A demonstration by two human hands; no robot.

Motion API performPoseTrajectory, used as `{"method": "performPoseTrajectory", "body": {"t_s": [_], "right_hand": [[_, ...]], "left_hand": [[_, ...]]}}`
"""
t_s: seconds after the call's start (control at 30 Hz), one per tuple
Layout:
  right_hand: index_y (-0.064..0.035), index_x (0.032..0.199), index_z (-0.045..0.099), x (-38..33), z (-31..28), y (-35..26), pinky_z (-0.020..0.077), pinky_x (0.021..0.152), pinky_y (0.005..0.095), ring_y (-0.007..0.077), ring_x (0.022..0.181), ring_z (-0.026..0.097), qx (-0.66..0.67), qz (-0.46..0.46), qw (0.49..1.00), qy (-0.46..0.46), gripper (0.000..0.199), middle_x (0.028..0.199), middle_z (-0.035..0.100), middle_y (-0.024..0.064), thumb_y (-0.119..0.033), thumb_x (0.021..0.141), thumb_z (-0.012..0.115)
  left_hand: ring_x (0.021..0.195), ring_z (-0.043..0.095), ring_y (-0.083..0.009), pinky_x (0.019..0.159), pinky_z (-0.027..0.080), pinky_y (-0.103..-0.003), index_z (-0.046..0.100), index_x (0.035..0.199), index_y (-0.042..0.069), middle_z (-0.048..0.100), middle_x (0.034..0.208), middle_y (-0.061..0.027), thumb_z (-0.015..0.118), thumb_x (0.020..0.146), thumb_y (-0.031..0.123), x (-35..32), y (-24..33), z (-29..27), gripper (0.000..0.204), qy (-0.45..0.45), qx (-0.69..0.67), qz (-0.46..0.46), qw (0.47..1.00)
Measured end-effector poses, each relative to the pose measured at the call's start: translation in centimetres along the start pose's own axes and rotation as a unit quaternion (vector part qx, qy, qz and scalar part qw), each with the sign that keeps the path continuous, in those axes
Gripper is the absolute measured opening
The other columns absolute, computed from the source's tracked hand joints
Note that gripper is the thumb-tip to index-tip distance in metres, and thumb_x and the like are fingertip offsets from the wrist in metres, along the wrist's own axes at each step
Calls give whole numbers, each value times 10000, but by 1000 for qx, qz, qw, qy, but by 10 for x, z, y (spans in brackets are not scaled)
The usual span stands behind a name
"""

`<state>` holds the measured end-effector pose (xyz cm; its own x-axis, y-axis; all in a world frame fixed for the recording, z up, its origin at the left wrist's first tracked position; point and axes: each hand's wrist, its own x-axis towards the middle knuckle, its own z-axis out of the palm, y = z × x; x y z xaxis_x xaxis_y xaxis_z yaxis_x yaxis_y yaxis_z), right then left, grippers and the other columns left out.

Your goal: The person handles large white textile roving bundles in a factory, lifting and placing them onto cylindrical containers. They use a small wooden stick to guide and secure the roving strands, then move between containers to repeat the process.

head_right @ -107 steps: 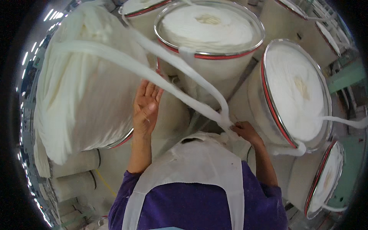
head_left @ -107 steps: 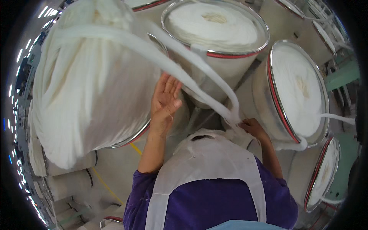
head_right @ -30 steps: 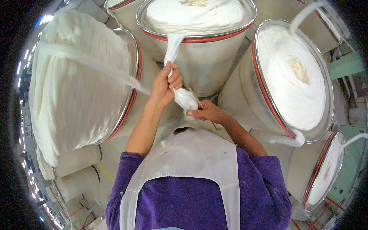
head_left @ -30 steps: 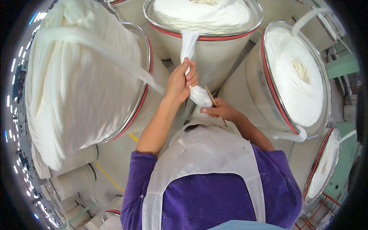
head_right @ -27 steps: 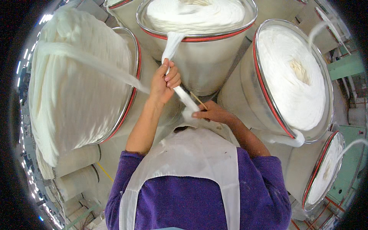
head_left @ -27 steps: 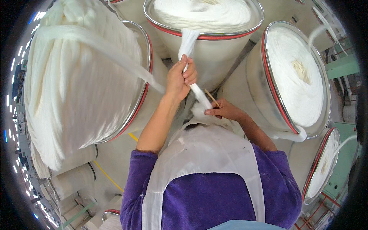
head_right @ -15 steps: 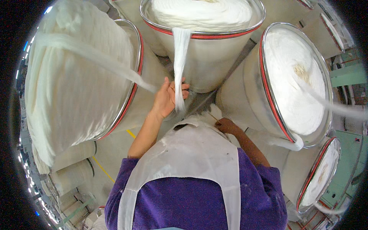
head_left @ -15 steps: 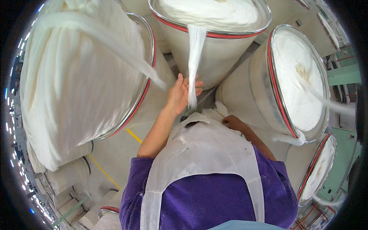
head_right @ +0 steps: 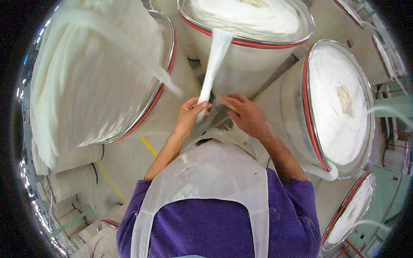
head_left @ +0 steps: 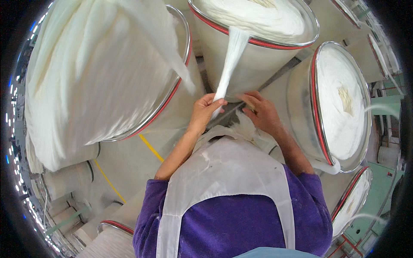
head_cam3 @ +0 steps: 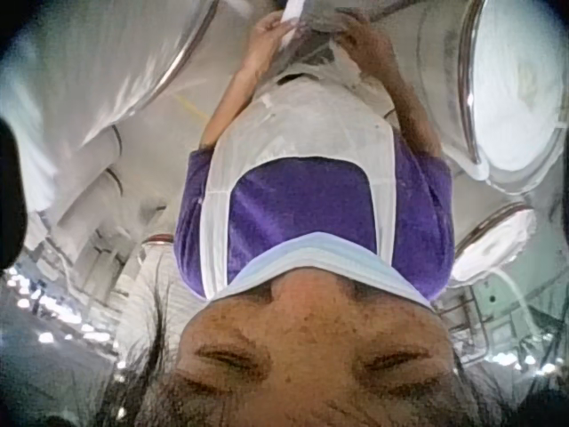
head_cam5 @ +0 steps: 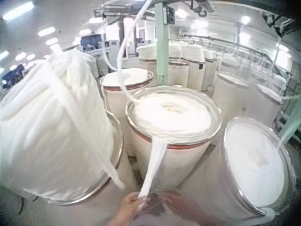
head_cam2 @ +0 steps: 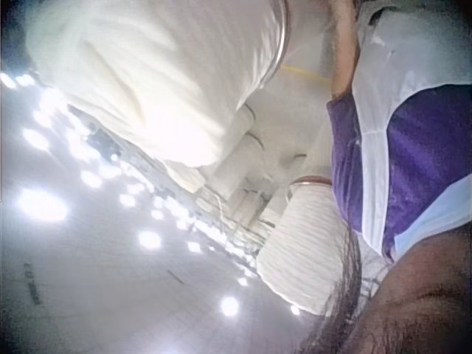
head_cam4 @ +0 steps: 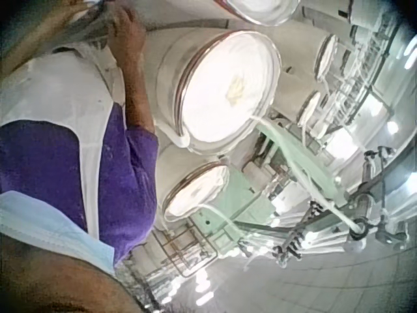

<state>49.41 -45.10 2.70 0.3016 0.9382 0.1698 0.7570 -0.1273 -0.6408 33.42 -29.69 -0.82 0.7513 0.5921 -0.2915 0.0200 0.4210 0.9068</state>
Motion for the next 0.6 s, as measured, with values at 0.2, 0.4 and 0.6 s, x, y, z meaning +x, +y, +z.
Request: {"method": "performPoseTrajectory", "body": {"t_s": [0.2, 0.4, 0.6], "right_hand": [[-129, 1126, 631, 75, -14, -34, 530, 660, 362, 264, 860, 656, -187, -178, 960, -109, 338, 1076, 648, 90, -56, 799, 586], [-96, 994, 659, 72, -38, -12, 441, 520, 266, 128, 607, 565, 142, 19, 988, -60, 184, 786, 657, 24, -232, 888, 594], [-52, 921, 642, 79, -50, -24, 356, 476, 208, 44, 521, 433, 385, 160, 909, -27, 369, 684, 604, 10, -400, 956, 525]], "left_hand": [[744, 615, -110, 677, 492, -254, 633, 1075, 6, 686, 889, -73, 634, 898, 181, -23, 13, -16, 249, -30, 1, -19, 999], [982, 597, -170, 877, 461, -304, 544, 1235, 11, 635, 1125, -120, 583, 937, 252, -37, -5, -53, 385, 196, 164, 206, 944], [1019, 562, -164, 918, 433, -323, 531, 1225, -14, 607, 1135, -80, 574, 942, 321, 12, -4, -33, 440, 177, 158, 210, 948]]}}
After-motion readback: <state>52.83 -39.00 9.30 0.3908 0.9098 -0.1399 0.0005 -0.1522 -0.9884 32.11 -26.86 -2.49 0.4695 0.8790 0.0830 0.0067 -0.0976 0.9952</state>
